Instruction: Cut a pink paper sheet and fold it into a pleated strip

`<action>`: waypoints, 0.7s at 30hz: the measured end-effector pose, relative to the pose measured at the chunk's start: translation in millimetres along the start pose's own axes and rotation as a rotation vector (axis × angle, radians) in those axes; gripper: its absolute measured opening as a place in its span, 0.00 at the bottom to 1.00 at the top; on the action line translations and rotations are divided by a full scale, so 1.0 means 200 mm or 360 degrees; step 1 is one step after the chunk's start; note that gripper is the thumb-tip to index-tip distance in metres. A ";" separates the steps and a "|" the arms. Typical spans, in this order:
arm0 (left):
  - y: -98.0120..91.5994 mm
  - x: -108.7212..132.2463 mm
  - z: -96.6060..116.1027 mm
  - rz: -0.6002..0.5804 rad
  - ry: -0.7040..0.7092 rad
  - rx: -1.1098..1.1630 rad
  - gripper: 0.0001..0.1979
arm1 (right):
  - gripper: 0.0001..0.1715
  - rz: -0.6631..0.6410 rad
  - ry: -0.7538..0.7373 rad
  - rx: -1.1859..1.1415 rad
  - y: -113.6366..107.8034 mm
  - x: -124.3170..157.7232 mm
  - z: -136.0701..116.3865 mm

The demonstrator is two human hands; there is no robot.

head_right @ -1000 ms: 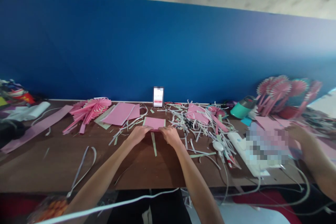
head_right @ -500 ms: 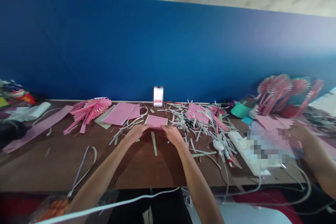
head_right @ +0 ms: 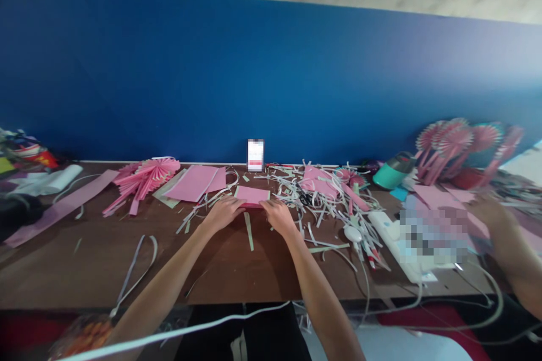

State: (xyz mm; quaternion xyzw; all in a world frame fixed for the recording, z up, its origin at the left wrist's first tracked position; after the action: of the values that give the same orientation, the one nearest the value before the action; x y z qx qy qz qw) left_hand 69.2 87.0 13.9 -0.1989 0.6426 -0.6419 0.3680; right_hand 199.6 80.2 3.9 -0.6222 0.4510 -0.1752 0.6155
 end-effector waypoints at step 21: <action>0.04 -0.01 0.05 -0.0022 -0.0055 -0.0008 0.22 | 0.16 0.0273 -0.0005 -0.0218 -0.09 0.01 -0.03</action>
State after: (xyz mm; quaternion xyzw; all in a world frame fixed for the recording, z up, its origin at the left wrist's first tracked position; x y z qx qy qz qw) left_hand 79.3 82.9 8.5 -0.2153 0.6364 -0.6393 0.3741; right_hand 201.5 72.3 20.4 -0.6222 0.5125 -0.0898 0.5849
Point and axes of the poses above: each hand's wrist, its own x-axis away from the middle knuckle, its own y-axis out of the palm, z = x × y, the point moved 10 cm from there along -x, towards the middle knuckle, and after that the axes turned 9 degrees about -z, right-handed, at the moved point
